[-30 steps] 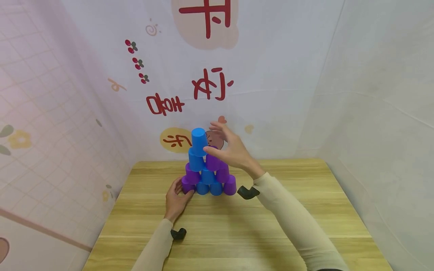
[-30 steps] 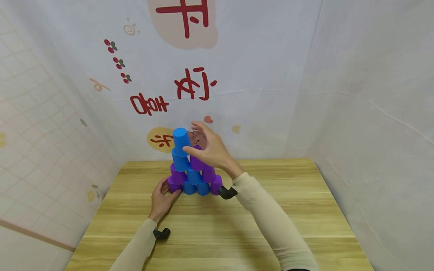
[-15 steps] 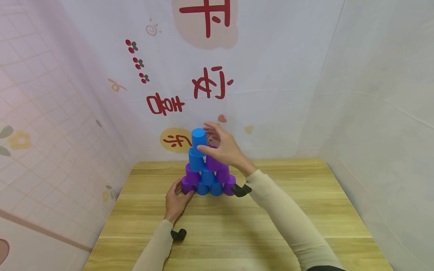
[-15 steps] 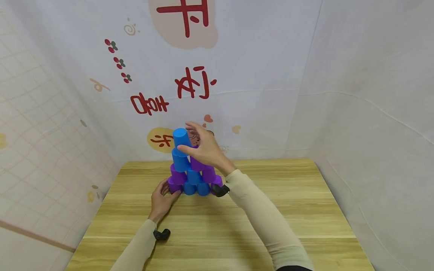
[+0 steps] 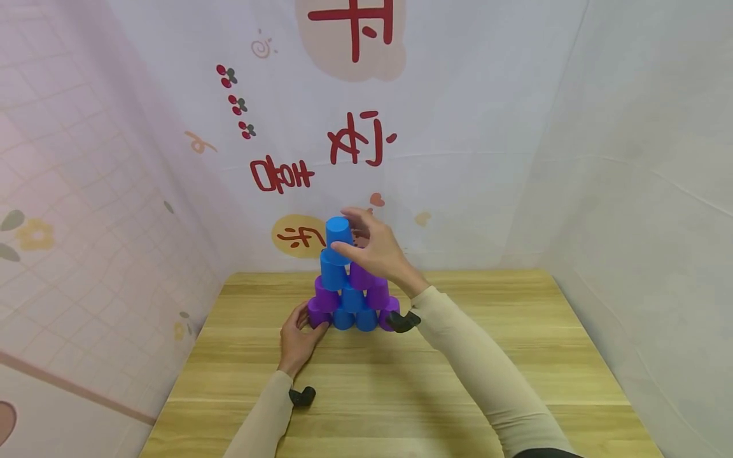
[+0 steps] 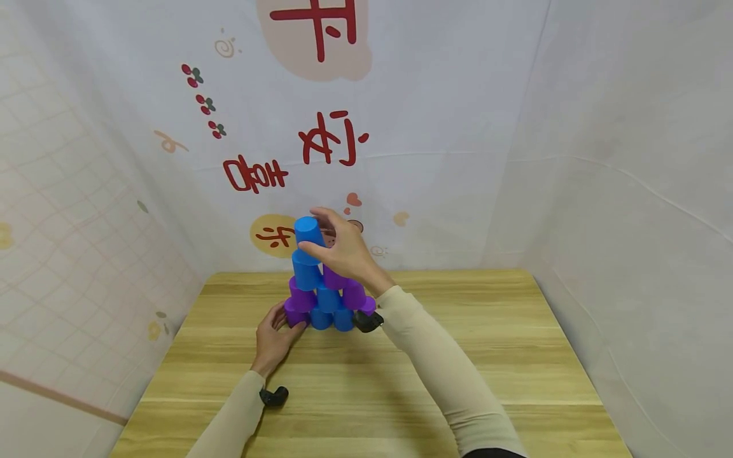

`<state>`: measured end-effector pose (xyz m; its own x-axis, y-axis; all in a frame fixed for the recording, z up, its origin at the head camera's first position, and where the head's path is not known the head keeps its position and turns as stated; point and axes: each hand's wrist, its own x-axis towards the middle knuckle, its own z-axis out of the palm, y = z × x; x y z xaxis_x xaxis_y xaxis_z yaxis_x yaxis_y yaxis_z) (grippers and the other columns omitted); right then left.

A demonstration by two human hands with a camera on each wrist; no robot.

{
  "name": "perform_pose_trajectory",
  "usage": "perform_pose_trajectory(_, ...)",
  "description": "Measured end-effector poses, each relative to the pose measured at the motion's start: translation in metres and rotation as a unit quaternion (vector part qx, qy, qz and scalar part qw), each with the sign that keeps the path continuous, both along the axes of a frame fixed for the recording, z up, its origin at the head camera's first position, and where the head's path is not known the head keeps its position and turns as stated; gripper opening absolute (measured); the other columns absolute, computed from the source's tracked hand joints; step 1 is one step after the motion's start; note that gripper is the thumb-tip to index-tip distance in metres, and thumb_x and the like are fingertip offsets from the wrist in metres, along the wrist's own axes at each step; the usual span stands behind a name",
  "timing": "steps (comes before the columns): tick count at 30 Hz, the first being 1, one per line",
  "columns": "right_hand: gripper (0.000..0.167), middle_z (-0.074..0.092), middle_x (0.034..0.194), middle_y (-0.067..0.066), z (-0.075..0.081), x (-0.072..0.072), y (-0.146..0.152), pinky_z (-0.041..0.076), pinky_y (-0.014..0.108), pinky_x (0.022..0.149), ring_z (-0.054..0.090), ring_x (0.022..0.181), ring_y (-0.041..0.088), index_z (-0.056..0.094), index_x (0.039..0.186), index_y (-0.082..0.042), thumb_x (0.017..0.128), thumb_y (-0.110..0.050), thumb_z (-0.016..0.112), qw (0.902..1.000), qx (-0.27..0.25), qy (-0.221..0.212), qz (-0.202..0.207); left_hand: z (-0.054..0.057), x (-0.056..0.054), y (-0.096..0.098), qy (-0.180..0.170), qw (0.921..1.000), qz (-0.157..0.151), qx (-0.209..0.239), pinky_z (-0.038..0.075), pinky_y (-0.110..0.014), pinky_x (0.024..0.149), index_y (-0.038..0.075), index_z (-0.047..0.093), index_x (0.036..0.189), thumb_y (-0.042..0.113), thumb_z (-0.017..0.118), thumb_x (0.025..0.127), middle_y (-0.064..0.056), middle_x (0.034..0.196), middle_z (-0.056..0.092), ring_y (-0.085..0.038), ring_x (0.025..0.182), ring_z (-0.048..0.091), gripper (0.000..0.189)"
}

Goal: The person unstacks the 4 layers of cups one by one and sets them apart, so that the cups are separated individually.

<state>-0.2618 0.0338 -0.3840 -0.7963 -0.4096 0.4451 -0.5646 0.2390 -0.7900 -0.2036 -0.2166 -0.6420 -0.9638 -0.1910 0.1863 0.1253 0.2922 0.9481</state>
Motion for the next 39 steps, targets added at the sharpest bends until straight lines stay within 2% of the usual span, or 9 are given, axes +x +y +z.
perform_pose_trajectory(7,0.068,0.072,0.152,0.019,0.001,-0.005,0.001,0.064,0.055,0.117,0.074,0.137,0.038,0.054,0.163,-0.005,0.104,-0.021,0.083,1.0,-0.004,0.001,-0.001,0.0,-0.002,0.003,-0.003,1.0,0.006,-0.001,0.055,-0.05,0.127,0.005,0.061,0.157,0.004,0.094,0.091,-0.021,0.156,0.07,-0.039,0.147,0.069,0.073)
perform_pose_trajectory(18,0.061,0.076,0.145,0.017,0.003,-0.012,0.003,0.066,0.052,0.115,0.077,0.131,0.036,0.06,0.158,-0.006,0.104,-0.021,0.083,0.9999,-0.008,0.009,-0.004,0.0,-0.003,0.007,-0.002,0.9999,0.015,-0.002,0.056,-0.05,0.126,0.005,0.062,0.156,0.003,0.094,0.091,-0.021,0.155,0.07,-0.039,0.146,0.069,0.073)
perform_pose_trajectory(32,0.059,0.077,0.142,0.017,0.01,-0.005,0.012,0.066,0.055,0.114,0.078,0.128,0.036,0.061,0.156,-0.005,0.103,-0.019,0.083,0.9989,-0.042,0.021,-0.003,0.001,-0.003,0.008,-0.009,0.9999,0.008,0.0,0.055,-0.051,0.128,0.005,0.06,0.158,0.004,0.093,0.092,-0.022,0.157,0.068,-0.04,0.148,0.067,0.073)
perform_pose_trajectory(39,0.058,0.076,0.141,0.02,0.014,-0.003,0.034,0.066,0.062,0.11,0.077,0.127,0.038,0.062,0.154,0.0,0.102,-0.011,0.083,0.9966,-0.054,0.06,-0.017,-0.002,-0.003,0.005,-0.004,0.9998,0.015,-0.01,0.056,-0.05,0.126,0.005,0.062,0.157,0.004,0.093,0.092,-0.021,0.156,0.07,-0.04,0.146,0.069,0.072)
